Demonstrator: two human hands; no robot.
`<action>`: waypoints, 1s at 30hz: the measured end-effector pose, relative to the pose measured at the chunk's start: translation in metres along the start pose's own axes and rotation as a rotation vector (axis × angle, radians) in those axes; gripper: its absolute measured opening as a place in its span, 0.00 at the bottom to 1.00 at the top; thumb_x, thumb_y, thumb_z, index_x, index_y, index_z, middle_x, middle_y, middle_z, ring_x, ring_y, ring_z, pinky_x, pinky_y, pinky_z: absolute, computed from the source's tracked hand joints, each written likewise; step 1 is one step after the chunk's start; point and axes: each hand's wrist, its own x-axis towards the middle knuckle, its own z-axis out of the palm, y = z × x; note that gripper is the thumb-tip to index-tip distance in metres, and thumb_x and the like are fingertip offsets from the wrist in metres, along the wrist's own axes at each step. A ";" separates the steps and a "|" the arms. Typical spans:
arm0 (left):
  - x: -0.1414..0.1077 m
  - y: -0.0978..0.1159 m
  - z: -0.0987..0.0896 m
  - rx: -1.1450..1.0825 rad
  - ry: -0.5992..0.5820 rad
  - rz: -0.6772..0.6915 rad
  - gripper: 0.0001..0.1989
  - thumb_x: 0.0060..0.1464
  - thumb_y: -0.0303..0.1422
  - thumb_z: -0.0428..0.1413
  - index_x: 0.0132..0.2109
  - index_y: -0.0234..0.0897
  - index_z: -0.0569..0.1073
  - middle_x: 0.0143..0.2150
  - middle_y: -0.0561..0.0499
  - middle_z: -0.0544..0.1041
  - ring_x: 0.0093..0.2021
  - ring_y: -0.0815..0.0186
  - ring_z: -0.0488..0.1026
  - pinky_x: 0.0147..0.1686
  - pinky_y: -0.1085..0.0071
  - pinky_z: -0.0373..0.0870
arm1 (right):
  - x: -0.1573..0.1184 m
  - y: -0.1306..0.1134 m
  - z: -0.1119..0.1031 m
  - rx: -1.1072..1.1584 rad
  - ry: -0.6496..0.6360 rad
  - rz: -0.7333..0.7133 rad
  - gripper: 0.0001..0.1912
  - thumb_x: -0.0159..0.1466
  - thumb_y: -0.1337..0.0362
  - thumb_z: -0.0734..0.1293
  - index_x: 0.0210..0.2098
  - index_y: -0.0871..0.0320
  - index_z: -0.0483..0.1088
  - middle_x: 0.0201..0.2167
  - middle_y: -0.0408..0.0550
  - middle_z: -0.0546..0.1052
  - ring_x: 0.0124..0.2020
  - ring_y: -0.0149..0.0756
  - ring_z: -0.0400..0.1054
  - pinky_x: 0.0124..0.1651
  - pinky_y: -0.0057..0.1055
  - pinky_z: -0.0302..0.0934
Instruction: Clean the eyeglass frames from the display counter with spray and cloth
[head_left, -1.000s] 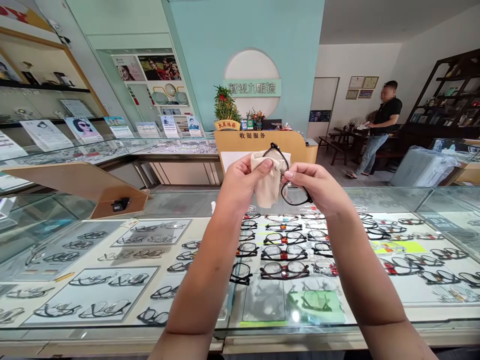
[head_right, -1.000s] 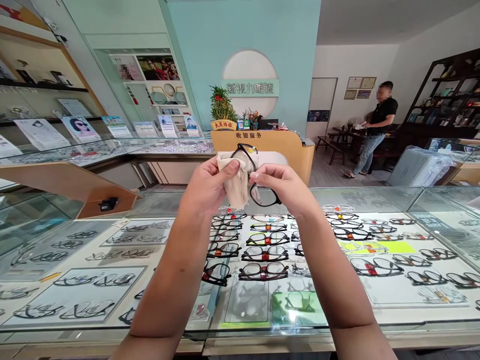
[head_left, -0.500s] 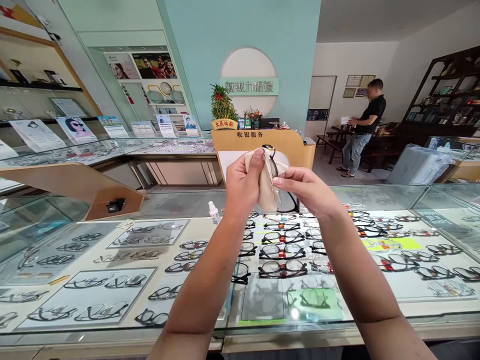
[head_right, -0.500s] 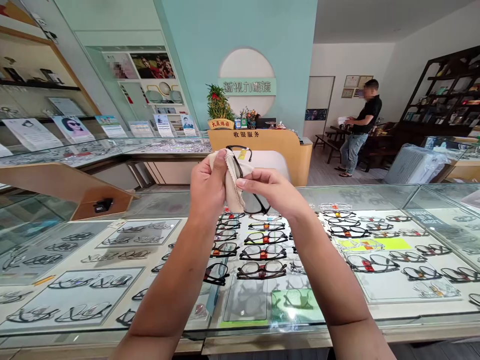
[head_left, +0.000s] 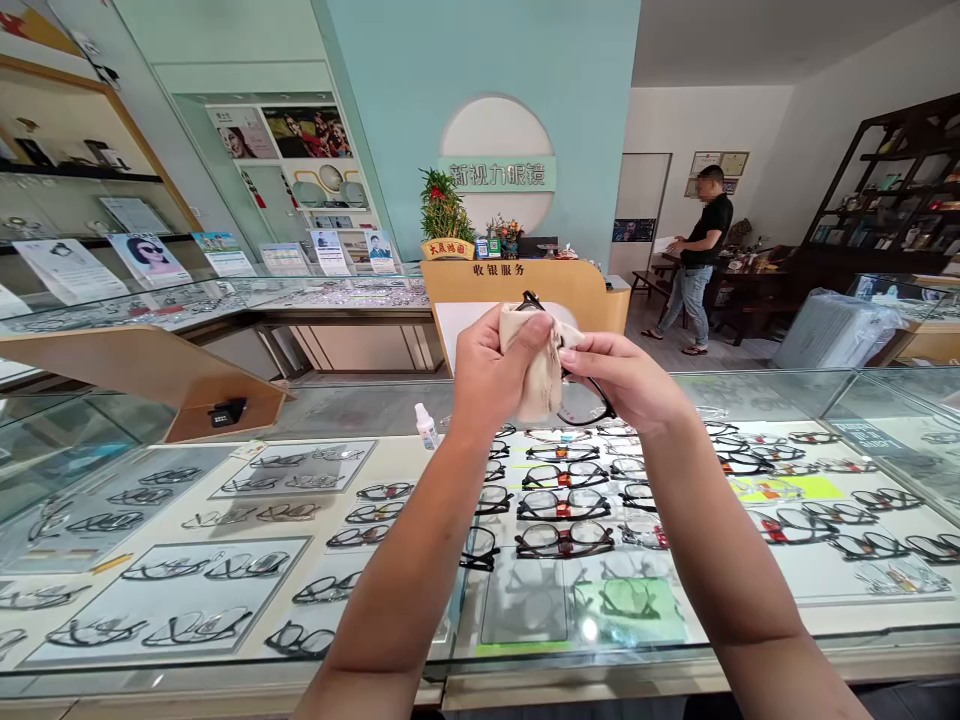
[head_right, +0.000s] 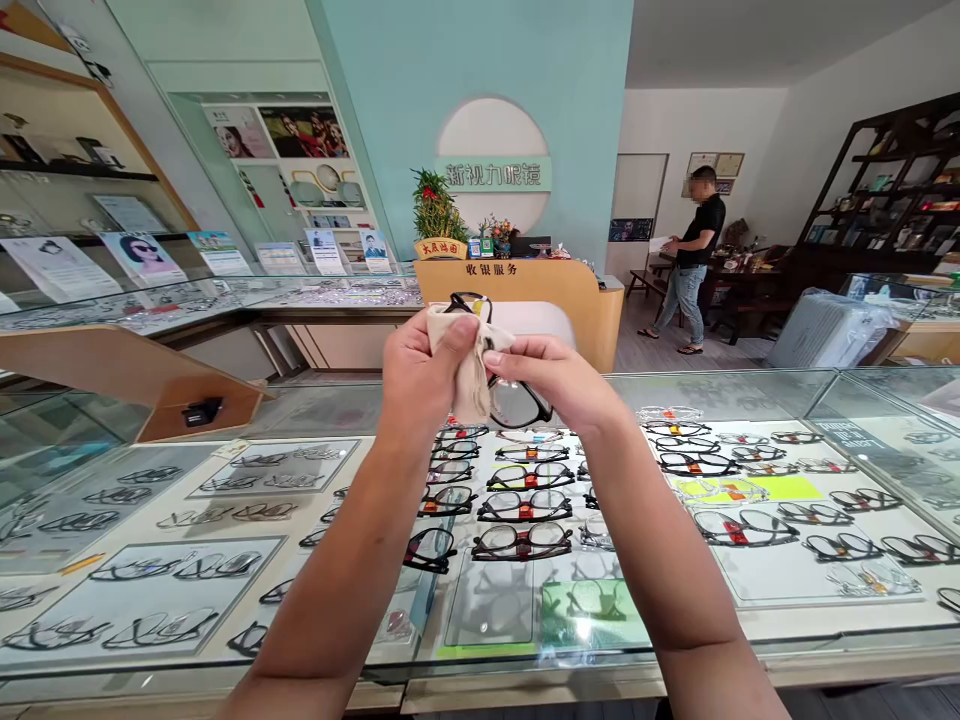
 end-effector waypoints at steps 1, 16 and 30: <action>0.000 -0.001 0.001 0.011 0.041 0.012 0.24 0.57 0.55 0.68 0.33 0.38 0.77 0.28 0.52 0.77 0.28 0.66 0.73 0.28 0.70 0.69 | 0.000 0.001 0.000 -0.005 -0.006 0.004 0.17 0.54 0.50 0.84 0.31 0.55 0.83 0.29 0.43 0.80 0.31 0.32 0.69 0.35 0.31 0.64; 0.006 0.009 -0.020 -0.061 -0.315 -0.054 0.24 0.47 0.42 0.77 0.46 0.40 0.79 0.37 0.52 0.80 0.33 0.68 0.75 0.33 0.74 0.75 | -0.003 -0.008 -0.003 -0.011 -0.009 -0.006 0.17 0.56 0.49 0.83 0.30 0.56 0.81 0.29 0.43 0.78 0.32 0.31 0.72 0.39 0.31 0.69; 0.006 -0.007 -0.007 -0.008 0.050 0.043 0.27 0.62 0.60 0.61 0.35 0.40 0.77 0.30 0.52 0.77 0.29 0.67 0.75 0.28 0.72 0.72 | 0.002 -0.002 -0.002 -0.059 -0.059 -0.046 0.18 0.59 0.47 0.81 0.31 0.55 0.81 0.26 0.40 0.76 0.29 0.28 0.66 0.37 0.29 0.66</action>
